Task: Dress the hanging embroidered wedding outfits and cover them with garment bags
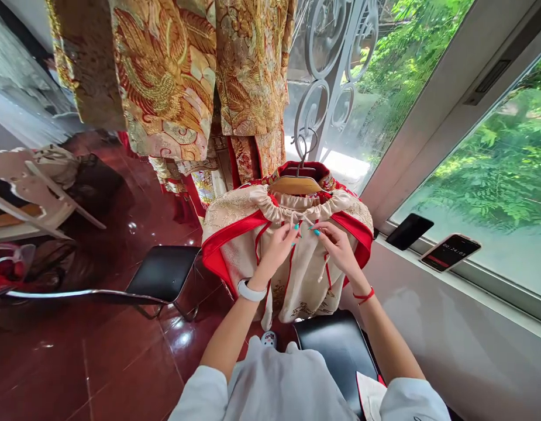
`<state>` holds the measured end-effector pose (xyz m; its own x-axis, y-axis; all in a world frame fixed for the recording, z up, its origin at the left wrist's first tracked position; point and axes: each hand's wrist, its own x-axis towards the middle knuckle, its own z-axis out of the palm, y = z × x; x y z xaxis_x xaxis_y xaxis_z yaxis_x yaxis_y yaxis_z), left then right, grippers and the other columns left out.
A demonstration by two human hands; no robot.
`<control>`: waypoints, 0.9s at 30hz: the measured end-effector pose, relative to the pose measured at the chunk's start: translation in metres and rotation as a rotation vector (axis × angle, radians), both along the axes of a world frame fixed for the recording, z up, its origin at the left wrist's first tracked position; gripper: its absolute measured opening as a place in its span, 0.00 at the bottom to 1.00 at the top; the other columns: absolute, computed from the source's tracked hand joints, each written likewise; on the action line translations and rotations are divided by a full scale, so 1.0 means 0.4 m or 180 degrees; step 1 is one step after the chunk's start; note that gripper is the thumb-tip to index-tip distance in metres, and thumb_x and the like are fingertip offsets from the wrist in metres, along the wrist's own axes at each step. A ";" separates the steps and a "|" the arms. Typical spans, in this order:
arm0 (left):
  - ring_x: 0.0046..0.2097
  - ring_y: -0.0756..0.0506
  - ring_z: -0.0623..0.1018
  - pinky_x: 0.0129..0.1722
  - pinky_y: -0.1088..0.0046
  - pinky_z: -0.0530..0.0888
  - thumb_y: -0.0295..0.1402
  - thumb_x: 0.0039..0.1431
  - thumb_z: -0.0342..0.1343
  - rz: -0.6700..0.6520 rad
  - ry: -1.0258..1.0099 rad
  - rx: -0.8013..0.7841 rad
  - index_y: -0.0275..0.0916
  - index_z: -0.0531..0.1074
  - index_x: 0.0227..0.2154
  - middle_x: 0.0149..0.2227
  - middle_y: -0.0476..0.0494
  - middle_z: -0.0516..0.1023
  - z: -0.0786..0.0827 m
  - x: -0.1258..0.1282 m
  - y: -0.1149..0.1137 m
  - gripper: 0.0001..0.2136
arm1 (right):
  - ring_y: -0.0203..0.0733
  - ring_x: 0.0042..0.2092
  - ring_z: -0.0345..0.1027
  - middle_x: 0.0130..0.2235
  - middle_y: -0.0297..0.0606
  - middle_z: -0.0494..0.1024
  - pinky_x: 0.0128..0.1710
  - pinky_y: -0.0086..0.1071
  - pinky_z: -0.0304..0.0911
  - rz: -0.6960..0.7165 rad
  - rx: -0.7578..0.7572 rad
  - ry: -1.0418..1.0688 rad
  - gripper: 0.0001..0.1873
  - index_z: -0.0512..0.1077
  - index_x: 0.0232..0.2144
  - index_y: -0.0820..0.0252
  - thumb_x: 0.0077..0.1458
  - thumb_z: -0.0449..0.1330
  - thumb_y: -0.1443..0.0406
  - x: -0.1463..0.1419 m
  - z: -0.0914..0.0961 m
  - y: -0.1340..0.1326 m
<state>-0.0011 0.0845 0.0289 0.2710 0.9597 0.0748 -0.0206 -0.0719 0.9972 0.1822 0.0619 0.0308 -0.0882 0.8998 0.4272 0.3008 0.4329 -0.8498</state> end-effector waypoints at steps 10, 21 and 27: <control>0.18 0.56 0.47 0.17 0.82 0.54 0.36 0.63 0.56 -0.0033 -0.1996 -0.1230 0.40 0.53 0.18 0.17 0.61 0.42 0.037 -0.102 0.039 0.22 | 0.42 0.33 0.69 0.33 0.38 0.80 0.33 0.34 0.63 -0.0627 0.0668 -0.1091 0.17 0.81 0.37 0.57 0.56 0.52 0.68 0.066 0.066 0.039; 0.21 0.57 0.48 0.19 0.80 0.51 0.29 0.55 0.57 -0.0344 -0.0865 -0.0101 0.39 0.78 0.48 0.29 0.53 0.62 0.088 -0.128 0.032 0.17 | 0.40 0.30 0.63 0.26 0.36 0.72 0.31 0.34 0.56 -0.2221 0.1151 -0.0911 0.12 0.80 0.26 0.58 0.58 0.59 0.63 -0.031 0.092 0.040; 0.41 0.47 0.68 0.42 0.73 0.70 0.27 0.62 0.54 0.0024 0.0734 0.1757 0.45 0.78 0.53 0.40 0.46 0.64 0.104 -0.084 0.062 0.18 | 0.39 0.31 0.64 0.28 0.36 0.76 0.32 0.33 0.60 0.0117 0.0687 -0.0276 0.14 0.81 0.27 0.58 0.56 0.65 0.55 -0.107 0.125 0.108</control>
<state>-0.0348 0.1093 0.0705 0.3328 0.7976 0.5031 0.1944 -0.5801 0.7910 0.1395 0.1051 0.0808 -0.1640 0.7839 0.5988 0.3493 0.6138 -0.7080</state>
